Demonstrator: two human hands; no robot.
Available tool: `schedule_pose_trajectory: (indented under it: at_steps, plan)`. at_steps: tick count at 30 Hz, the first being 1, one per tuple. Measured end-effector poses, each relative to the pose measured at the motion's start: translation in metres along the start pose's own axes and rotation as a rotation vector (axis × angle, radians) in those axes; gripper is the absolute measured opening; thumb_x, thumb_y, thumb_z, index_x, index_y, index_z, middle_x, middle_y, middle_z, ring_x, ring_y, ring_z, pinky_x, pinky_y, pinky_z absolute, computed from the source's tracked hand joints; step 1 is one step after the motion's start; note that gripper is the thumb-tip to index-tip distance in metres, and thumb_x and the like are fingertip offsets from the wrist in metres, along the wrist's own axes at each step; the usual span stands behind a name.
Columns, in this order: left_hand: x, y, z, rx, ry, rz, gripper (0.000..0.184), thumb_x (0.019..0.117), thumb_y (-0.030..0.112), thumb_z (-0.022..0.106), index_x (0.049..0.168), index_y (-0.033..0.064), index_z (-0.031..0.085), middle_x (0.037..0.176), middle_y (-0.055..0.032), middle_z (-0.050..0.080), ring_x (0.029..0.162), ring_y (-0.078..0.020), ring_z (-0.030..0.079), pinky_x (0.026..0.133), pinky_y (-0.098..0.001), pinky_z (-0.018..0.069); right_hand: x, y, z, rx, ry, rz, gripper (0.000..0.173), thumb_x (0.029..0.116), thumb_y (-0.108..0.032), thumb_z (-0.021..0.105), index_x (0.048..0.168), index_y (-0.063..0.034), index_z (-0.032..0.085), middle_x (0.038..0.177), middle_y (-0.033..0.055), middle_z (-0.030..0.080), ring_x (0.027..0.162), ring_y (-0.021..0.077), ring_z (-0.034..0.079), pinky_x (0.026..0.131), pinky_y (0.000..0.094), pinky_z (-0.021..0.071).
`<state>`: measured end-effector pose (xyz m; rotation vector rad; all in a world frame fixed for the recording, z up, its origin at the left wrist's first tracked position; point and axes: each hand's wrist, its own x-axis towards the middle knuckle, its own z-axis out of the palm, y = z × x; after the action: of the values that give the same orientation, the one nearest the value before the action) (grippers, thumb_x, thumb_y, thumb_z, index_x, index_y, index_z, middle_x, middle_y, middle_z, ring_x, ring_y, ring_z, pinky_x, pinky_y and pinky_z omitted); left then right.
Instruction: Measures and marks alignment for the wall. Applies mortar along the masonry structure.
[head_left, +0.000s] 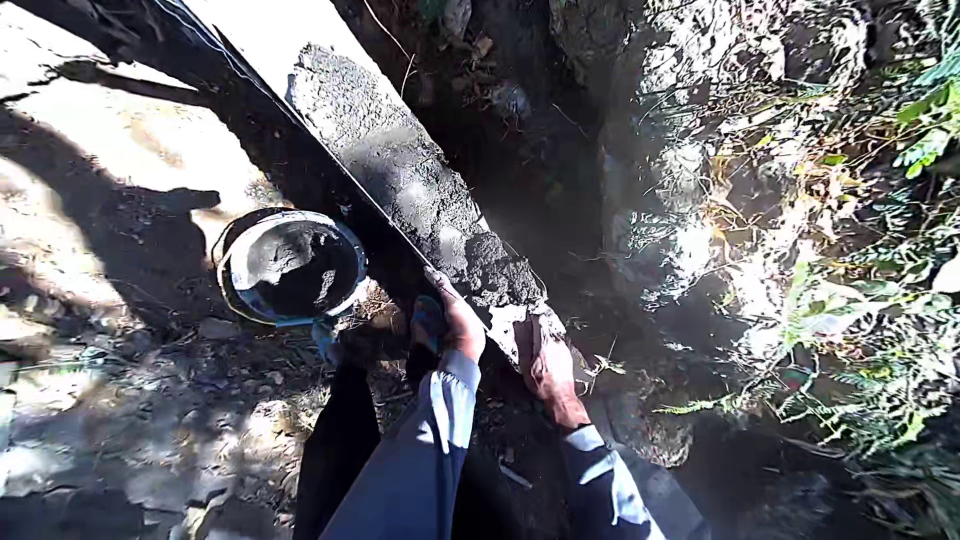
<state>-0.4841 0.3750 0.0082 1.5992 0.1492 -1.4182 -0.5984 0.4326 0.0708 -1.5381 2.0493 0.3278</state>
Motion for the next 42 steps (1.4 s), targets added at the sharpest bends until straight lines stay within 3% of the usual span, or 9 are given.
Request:
schedule_pose_trajectory:
  at_steps: [9,12,15,26,30,33,36,38,42]
  plan:
    - [-0.005,-0.003,0.005,0.035,0.01,-0.001,0.062,0.1118,0.042,0.005,0.165,0.0113,0.005,0.172,-0.0095,0.005,0.158,-0.0153,0.007,0.128,-0.035,0.0079,0.034,0.032,-0.04,0.875,-0.451,0.153,0.036,0.1118,-0.029,0.033,0.102,-0.0062,0.059,0.058,-0.0046,0.046,0.041,0.0079,0.044,0.039,0.0254,0.0433]
    - [-0.004,-0.006,0.007,0.058,0.022,-0.002,0.062,0.1121,0.04,0.005,0.165,0.0077,0.005,0.172,-0.0121,0.006,0.158,-0.0162,0.007,0.128,-0.0335,0.0067,0.06,0.023,-0.033,0.518,-0.564,-0.008,0.04,0.111,-0.032,0.035,0.111,-0.0043,0.063,0.071,0.0005,0.053,0.055,0.0108,0.052,0.054,0.0297,0.049]
    - [-0.001,-0.017,0.009,0.089,0.054,0.019,0.062,0.1124,0.039,0.007,0.164,0.0057,0.007,0.171,-0.0151,0.009,0.157,-0.0193,0.012,0.128,-0.0352,0.0097,0.069,0.005,-0.052,0.061,-0.608,-0.175,0.049,0.1117,-0.035,0.036,0.133,0.0006,0.062,0.117,0.0248,0.069,0.111,0.0369,0.067,0.101,0.0558,0.0488]
    - [-0.022,0.005,-0.011,0.251,0.156,0.042,0.059,0.113,0.034,0.015,0.163,0.0032,0.013,0.169,-0.0176,0.018,0.156,-0.025,0.019,0.127,-0.0396,0.0153,0.029,0.02,-0.101,-0.1,-0.283,-0.151,0.048,0.1094,-0.036,0.039,0.126,-0.0003,0.068,0.11,0.0285,0.072,0.106,0.0483,0.069,0.092,0.0688,0.0503]
    - [-0.026,-0.048,0.0,0.426,0.453,0.429,0.06,0.1125,0.038,0.025,0.139,-0.0099,0.051,0.131,-0.0301,0.06,0.121,-0.0344,0.06,0.099,-0.0353,0.051,0.015,0.033,-0.087,0.099,-0.184,-0.211,0.049,0.1103,-0.032,0.036,0.122,0.0036,0.068,0.101,0.0255,0.072,0.092,0.0396,0.071,0.087,0.0612,0.0546]
    - [-0.065,0.025,-0.002,0.215,0.123,-0.001,0.055,0.1135,0.022,0.021,0.155,-0.0125,0.023,0.161,-0.0319,0.027,0.152,-0.0363,0.026,0.124,-0.0409,0.0208,0.004,0.02,-0.083,0.151,-0.095,-0.165,0.049,0.1103,-0.034,0.036,0.118,0.0013,0.069,0.094,0.0209,0.071,0.084,0.0325,0.07,0.081,0.0549,0.056]
    - [-0.076,0.095,-0.021,0.207,0.001,-0.335,0.052,0.1141,0.018,0.013,0.161,-0.0035,0.011,0.169,-0.0203,0.015,0.156,-0.0275,0.019,0.124,-0.0402,0.0196,-0.016,-0.009,-0.087,0.289,-0.051,-0.27,0.048,0.1094,-0.031,0.038,0.116,0.007,0.066,0.079,0.016,0.067,0.066,0.024,0.066,0.067,0.0479,0.0568]
    - [-0.062,0.035,-0.039,0.169,0.143,0.028,0.053,0.114,0.025,0.027,0.151,-0.0117,0.034,0.152,-0.0321,0.041,0.14,-0.0361,0.044,0.113,-0.041,0.0383,-0.031,-0.036,-0.082,0.43,-0.086,-0.412,0.046,0.1076,-0.03,0.041,0.119,0.0094,0.061,0.071,0.0069,0.061,0.057,0.0133,0.06,0.056,0.0364,0.0554]
    - [0.002,-0.012,-0.132,0.117,0.106,-0.11,0.061,0.1105,0.033,0.042,0.16,0.0017,0.026,0.163,-0.0226,0.031,0.151,-0.0325,0.032,0.122,-0.0503,0.0278,-0.045,-0.104,-0.042,0.479,-0.321,-0.392,0.046,0.0994,-0.019,0.052,0.139,0.0044,0.053,0.09,0.0056,0.067,0.072,0.0068,0.062,0.069,0.0292,0.0568]
